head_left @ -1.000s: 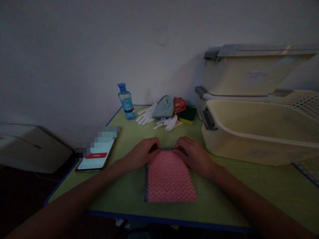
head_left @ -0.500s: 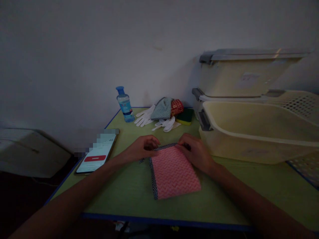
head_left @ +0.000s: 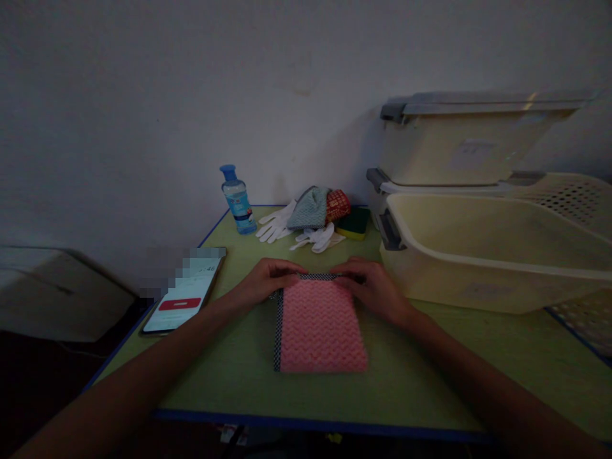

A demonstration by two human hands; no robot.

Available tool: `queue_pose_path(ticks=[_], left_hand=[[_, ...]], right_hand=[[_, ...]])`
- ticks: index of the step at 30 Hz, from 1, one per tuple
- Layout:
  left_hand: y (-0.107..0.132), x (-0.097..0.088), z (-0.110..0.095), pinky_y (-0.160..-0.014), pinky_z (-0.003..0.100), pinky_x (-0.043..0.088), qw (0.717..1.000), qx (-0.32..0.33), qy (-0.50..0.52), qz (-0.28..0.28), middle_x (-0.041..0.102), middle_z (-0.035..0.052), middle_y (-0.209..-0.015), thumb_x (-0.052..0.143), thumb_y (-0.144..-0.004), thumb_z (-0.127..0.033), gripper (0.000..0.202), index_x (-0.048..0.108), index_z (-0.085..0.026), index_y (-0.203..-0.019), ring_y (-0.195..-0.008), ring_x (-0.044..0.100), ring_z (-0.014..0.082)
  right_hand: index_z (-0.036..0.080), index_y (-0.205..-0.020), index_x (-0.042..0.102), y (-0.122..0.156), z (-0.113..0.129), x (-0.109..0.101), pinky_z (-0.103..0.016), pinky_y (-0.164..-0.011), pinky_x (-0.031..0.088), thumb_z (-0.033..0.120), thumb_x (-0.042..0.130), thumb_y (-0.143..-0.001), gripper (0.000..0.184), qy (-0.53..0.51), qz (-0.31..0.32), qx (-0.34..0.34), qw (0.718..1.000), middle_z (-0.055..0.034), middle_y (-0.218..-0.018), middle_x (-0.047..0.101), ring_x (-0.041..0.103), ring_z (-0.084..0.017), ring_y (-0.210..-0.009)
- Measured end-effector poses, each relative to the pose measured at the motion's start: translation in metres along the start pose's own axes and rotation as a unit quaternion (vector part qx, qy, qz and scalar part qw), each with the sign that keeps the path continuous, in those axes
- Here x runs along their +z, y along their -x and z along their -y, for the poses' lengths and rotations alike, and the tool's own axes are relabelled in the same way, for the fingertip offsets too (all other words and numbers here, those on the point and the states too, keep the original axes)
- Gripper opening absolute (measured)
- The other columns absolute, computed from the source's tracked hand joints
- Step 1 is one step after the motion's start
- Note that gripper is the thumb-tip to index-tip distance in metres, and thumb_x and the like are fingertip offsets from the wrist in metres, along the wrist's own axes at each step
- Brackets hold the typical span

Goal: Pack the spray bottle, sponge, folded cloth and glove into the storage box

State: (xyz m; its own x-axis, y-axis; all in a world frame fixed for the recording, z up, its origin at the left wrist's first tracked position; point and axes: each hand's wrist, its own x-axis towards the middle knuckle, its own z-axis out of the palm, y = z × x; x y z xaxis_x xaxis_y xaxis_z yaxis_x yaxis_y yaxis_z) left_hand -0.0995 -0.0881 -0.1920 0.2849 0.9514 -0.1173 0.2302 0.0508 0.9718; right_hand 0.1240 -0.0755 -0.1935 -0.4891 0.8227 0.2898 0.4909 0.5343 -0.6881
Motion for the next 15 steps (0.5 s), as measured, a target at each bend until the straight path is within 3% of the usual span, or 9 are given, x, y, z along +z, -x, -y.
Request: queue_pose_path(ticks=[15], left_hand=[[-0.0004, -0.0062, -0.0022, -0.072, 0.025, 0.045, 1.0, 0.02, -0.005, 0.004, 0.071, 0.0036, -0.08, 0.068, -0.064, -0.027, 0.02, 0.07, -0.014, -0.079, -0.072, 0.061, 0.0128]], right_hand=[[0.016, -0.076, 0.071, -0.0027, -0.0014, -0.0072, -0.022, -0.055, 0.041, 0.02, 0.058, -0.076, 0.013, -0.086, 0.029, -0.008, 0.996, -0.0018, -0.067, 0.059, 0.055, -0.012, -0.064]])
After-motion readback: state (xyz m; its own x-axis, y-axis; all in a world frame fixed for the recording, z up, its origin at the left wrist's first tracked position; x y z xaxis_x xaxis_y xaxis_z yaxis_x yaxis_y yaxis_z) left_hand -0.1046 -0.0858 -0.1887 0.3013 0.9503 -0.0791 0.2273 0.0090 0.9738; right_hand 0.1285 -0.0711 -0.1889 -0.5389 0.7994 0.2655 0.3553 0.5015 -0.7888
